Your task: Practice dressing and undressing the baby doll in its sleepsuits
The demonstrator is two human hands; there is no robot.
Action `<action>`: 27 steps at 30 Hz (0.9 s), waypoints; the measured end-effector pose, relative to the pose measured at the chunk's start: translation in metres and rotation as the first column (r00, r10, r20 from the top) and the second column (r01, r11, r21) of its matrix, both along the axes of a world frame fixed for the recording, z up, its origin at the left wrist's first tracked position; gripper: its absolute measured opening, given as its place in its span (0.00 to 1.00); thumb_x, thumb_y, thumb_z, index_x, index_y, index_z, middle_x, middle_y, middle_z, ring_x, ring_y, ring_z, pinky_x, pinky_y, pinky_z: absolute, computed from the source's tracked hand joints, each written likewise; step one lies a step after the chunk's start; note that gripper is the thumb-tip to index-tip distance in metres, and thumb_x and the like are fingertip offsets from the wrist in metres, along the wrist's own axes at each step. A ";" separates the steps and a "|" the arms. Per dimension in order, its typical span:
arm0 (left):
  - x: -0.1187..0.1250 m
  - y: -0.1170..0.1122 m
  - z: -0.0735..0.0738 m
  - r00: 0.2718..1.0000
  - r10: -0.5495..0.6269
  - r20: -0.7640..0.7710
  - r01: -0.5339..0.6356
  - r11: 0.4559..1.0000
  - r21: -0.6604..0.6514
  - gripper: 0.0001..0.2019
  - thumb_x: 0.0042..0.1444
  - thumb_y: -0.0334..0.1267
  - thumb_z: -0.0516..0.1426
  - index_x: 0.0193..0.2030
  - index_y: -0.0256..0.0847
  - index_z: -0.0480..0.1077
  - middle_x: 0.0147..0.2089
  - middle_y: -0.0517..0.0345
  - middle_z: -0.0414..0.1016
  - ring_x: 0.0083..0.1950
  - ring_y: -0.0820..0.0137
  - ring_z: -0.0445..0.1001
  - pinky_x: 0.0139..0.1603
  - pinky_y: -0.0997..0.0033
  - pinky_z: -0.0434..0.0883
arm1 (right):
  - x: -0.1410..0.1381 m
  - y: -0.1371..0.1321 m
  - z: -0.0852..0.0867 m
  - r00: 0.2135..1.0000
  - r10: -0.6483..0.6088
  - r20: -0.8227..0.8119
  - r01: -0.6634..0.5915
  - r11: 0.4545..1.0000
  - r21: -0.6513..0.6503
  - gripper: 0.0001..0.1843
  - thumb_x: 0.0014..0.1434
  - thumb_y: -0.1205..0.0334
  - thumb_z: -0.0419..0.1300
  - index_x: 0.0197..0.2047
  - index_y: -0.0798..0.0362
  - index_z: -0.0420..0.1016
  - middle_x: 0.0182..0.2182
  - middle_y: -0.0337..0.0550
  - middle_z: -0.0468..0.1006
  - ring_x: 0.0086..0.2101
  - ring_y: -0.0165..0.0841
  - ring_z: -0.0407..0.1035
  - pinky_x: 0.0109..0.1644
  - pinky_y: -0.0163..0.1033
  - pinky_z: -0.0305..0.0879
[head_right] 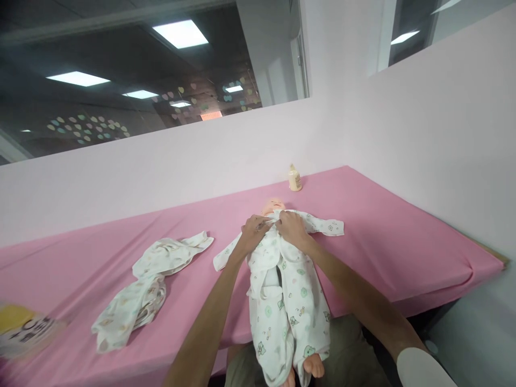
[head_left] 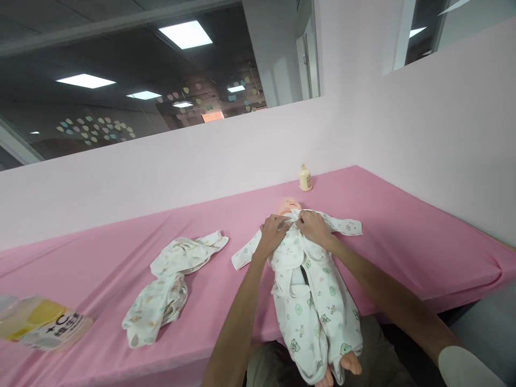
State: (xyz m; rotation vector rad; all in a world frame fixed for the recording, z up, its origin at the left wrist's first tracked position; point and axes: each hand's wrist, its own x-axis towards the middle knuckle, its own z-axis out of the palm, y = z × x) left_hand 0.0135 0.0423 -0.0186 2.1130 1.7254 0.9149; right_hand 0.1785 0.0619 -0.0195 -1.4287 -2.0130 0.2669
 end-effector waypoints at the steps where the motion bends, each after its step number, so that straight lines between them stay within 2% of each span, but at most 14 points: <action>1: 0.000 -0.002 0.001 1.000 -0.015 0.007 0.015 1.000 -0.004 0.15 0.60 0.50 0.53 0.50 0.55 0.74 0.50 0.55 0.69 0.57 0.58 0.63 0.62 0.49 0.54 | 0.000 0.000 0.000 0.994 0.032 -0.104 -0.036 0.999 -0.033 0.08 0.56 0.68 0.51 0.25 0.53 0.65 0.26 0.43 0.74 0.29 0.33 0.66 0.32 0.36 0.53; 3: 0.000 -0.004 0.002 0.999 -0.038 0.028 0.038 0.999 -0.001 0.15 0.60 0.51 0.54 0.51 0.55 0.74 0.50 0.55 0.69 0.57 0.58 0.63 0.62 0.50 0.53 | 0.000 0.001 0.000 0.932 0.103 -0.348 -0.153 0.981 -0.118 0.08 0.54 0.67 0.52 0.24 0.52 0.64 0.21 0.37 0.69 0.24 0.29 0.62 0.29 0.34 0.52; 6: 0.002 -0.006 0.003 0.998 -0.031 0.050 0.030 0.999 0.029 0.11 0.60 0.46 0.55 0.46 0.51 0.75 0.49 0.55 0.70 0.56 0.60 0.64 0.63 0.50 0.53 | 0.002 0.000 0.001 0.762 0.162 -0.627 -0.347 0.919 -0.186 0.07 0.53 0.63 0.54 0.24 0.53 0.65 0.17 0.33 0.62 0.19 0.25 0.55 0.22 0.32 0.48; 8: 0.003 -0.005 0.002 0.997 -0.024 0.077 0.021 0.999 0.047 0.10 0.59 0.43 0.56 0.44 0.50 0.75 0.48 0.55 0.70 0.55 0.61 0.66 0.62 0.51 0.55 | 0.005 -0.002 0.004 0.684 0.146 -0.714 -0.421 0.879 -0.223 0.08 0.52 0.62 0.56 0.23 0.53 0.64 0.16 0.32 0.59 0.18 0.24 0.52 0.20 0.31 0.46; 11: 0.003 -0.004 -0.001 0.985 -0.059 0.160 0.050 0.997 0.064 0.10 0.59 0.43 0.56 0.44 0.49 0.75 0.49 0.55 0.70 0.54 0.63 0.67 0.58 0.57 0.62 | 0.009 -0.006 0.011 0.630 0.090 -0.772 -0.482 0.824 -0.298 0.10 0.51 0.61 0.58 0.22 0.52 0.61 0.16 0.31 0.59 0.18 0.23 0.50 0.20 0.31 0.45; 14: 0.001 -0.001 -0.006 0.962 -0.096 0.256 0.074 0.993 0.095 0.10 0.59 0.42 0.55 0.44 0.46 0.74 0.50 0.54 0.70 0.53 0.65 0.68 0.54 0.63 0.66 | 0.009 -0.008 0.012 0.624 0.055 -0.779 -0.481 0.813 -0.328 0.11 0.50 0.62 0.59 0.21 0.52 0.61 0.16 0.31 0.59 0.18 0.23 0.50 0.20 0.31 0.45; 19: -0.011 -0.004 -0.008 0.906 -0.061 0.419 0.046 0.998 0.045 0.12 0.59 0.45 0.54 0.44 0.43 0.72 0.47 0.54 0.72 0.42 0.69 0.71 0.42 0.69 0.71 | 0.015 0.002 -0.002 0.672 -0.006 -0.740 -0.318 0.901 -0.296 0.09 0.50 0.62 0.58 0.22 0.52 0.63 0.16 0.31 0.59 0.17 0.23 0.51 0.20 0.31 0.45; 22: -0.022 -0.008 -0.008 0.895 0.002 0.445 -0.002 1.000 0.001 0.13 0.59 0.47 0.54 0.43 0.42 0.71 0.46 0.53 0.71 0.38 0.71 0.72 0.36 0.71 0.71 | 0.027 0.009 -0.006 0.682 -0.084 -0.726 -0.214 0.927 -0.309 0.08 0.52 0.61 0.55 0.23 0.52 0.62 0.16 0.32 0.60 0.17 0.25 0.53 0.21 0.32 0.47; 24: -0.026 -0.012 -0.007 0.919 0.035 0.393 -0.044 0.999 0.013 0.11 0.57 0.45 0.55 0.42 0.42 0.72 0.48 0.52 0.70 0.42 0.68 0.72 0.39 0.68 0.72 | 0.035 0.010 -0.006 0.682 -0.110 -0.723 -0.179 0.934 -0.311 0.08 0.53 0.60 0.54 0.25 0.51 0.61 0.17 0.33 0.62 0.19 0.26 0.56 0.22 0.33 0.49; 25: -0.026 -0.013 -0.006 0.939 0.047 0.341 -0.060 0.998 0.028 0.10 0.56 0.43 0.56 0.42 0.43 0.73 0.50 0.52 0.70 0.47 0.65 0.72 0.44 0.65 0.72 | 0.037 0.007 -0.005 0.701 -0.105 -0.706 -0.160 0.941 -0.299 0.09 0.54 0.59 0.54 0.25 0.51 0.62 0.18 0.34 0.64 0.20 0.27 0.58 0.23 0.33 0.51; 27: -0.022 -0.017 -0.004 0.976 0.060 0.209 -0.074 0.996 0.059 0.09 0.54 0.38 0.57 0.41 0.46 0.75 0.54 0.52 0.69 0.58 0.60 0.67 0.57 0.55 0.66 | 0.036 -0.003 -0.003 0.799 -0.057 -0.599 -0.111 0.964 -0.241 0.10 0.54 0.56 0.56 0.28 0.52 0.63 0.22 0.36 0.69 0.25 0.30 0.63 0.28 0.34 0.55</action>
